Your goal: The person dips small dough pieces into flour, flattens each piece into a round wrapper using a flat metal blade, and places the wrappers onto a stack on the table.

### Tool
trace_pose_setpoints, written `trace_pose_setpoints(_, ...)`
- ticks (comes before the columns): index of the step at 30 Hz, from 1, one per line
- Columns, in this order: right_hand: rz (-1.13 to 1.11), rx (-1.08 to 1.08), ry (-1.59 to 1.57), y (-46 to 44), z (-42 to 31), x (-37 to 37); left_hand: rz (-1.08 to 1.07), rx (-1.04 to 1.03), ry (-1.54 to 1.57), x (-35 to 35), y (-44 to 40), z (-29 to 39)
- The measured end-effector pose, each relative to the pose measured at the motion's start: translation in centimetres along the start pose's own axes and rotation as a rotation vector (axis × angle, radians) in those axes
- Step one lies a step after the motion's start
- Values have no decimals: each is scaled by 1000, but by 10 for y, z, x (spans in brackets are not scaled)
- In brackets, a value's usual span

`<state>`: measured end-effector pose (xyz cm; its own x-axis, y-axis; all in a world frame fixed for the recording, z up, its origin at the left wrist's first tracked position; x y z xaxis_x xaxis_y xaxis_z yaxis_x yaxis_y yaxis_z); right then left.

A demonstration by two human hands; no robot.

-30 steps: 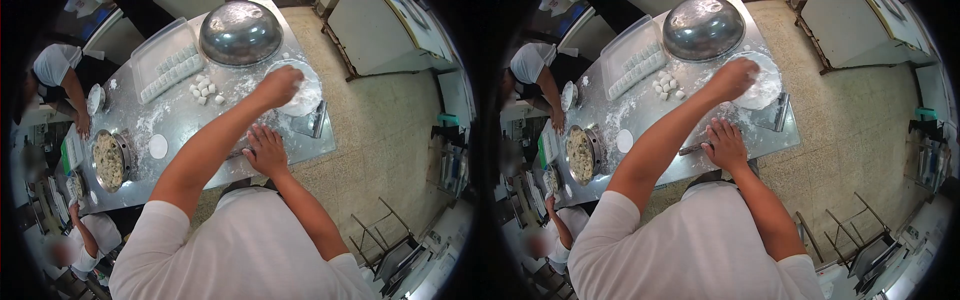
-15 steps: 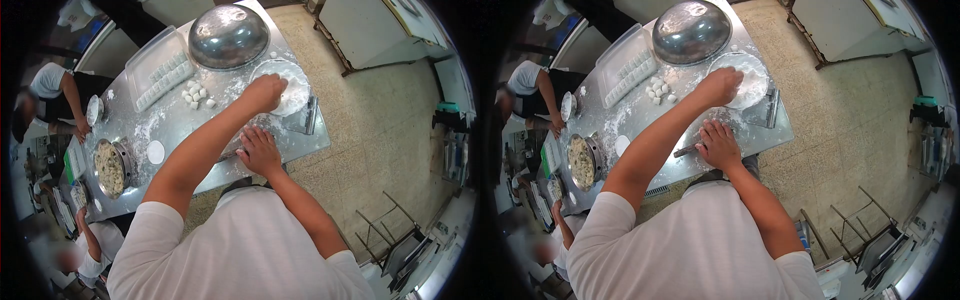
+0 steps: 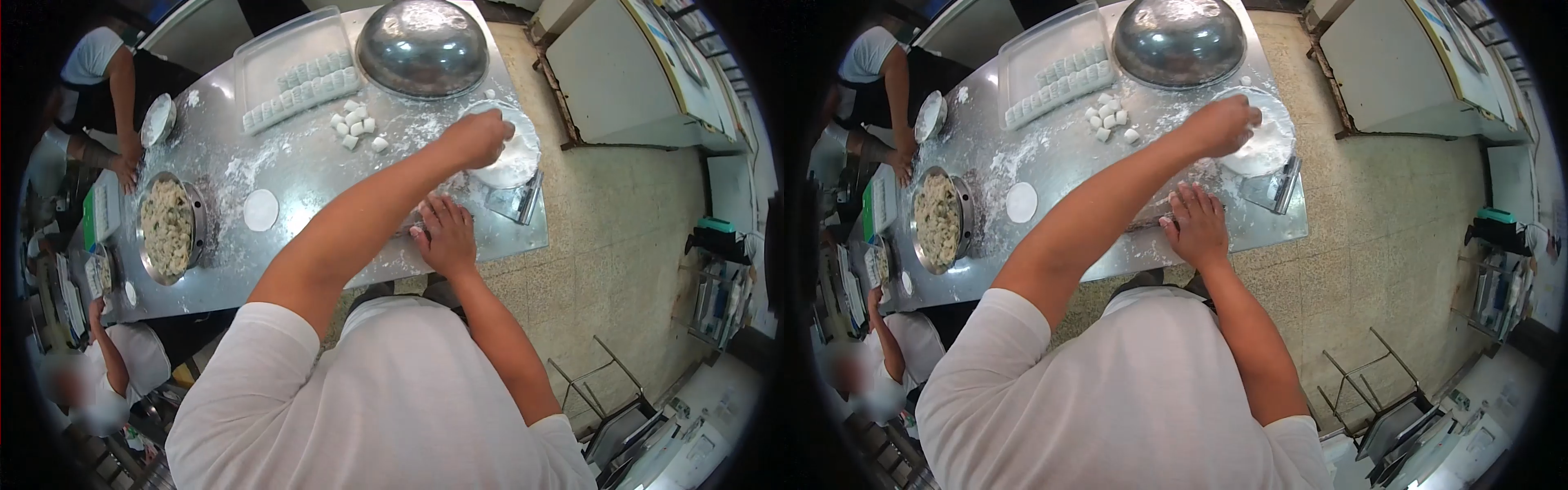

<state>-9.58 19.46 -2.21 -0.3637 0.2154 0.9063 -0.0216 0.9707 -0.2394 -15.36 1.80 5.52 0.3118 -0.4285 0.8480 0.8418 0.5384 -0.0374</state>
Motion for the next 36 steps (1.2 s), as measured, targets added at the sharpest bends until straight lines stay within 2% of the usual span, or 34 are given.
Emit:
trace_pose_setpoints(2, 48, 23, 34, 0, 1, -1, 128, -111, 214, 30, 20, -19)
trace_pose_setpoints(3, 53, 31, 29, -2, 1, 0, 97, -112, 231, 38, 33, -37)
trace_pose_setpoints(5, 50, 18, 4, -1, 1, 1, 54, 24, 225, 55, 71, -61)
trace_pose_setpoints(7, 54, 16, 12, -1, 0, 2, -14, 285, 368, 59, 116, -83)
trace_pose_setpoints(9, 51, 21, 21, -2, -1, 1, 100, 330, 370, 49, 158, -98)
trace_pose_setpoints(10, 48, 16, 28, -2, 0, 1, 105, 337, 367, 44, 172, -100)
trace_pose_setpoints(12, 35, 22, 26, -2, -1, 0, 24, 519, 385, 29, 199, -111)
trace_pose_setpoints(13, 31, 18, 33, -2, -1, 1, 32, 531, 386, 17, 208, -121)
trace_pose_setpoints(15, 21, 24, 39, -3, -2, 1, 104, 348, 261, 8, 218, -122)
trace_pose_setpoints(19, 40, 33, 19, -2, -1, 0, -33, 398, 433, 22, 210, -117)
trace_pose_setpoints(21, 45, 36, 24, -2, -1, -1, 120, 444, 120, 28, 196, -112)
trace_pose_setpoints(22, 50, 41, 29, -2, -2, 0, 119, 446, 123, 20, 187, -108)
trace_pose_setpoints(24, 49, 41, 34, -3, -1, 0, 372, 304, -336, 7, 171, -98)
trace_pose_setpoints(30, 26, 36, 18, 6, -1, 0, 208, 222, -345, -22, 159, -126)
trace_pose_setpoints(31, 46, 48, 32, -2, 3, -4, 104, 227, -338, -23, 159, -124)
trace_pose_setpoints(36, 28, 32, 53, -3, 0, -1, 153, 238, -350, -16, 154, -122)
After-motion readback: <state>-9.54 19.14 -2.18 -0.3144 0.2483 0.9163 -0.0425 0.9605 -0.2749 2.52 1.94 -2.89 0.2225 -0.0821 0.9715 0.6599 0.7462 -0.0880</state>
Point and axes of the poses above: each hand's wrist, its own y-axis away from the middle knuckle, its own x-axis out of the back of the hand, z = x × y, the point moved 3 cm from there along -y, towards the middle knuckle, and after that the axes turned 11 degrees about x, right-handed, at the moved point
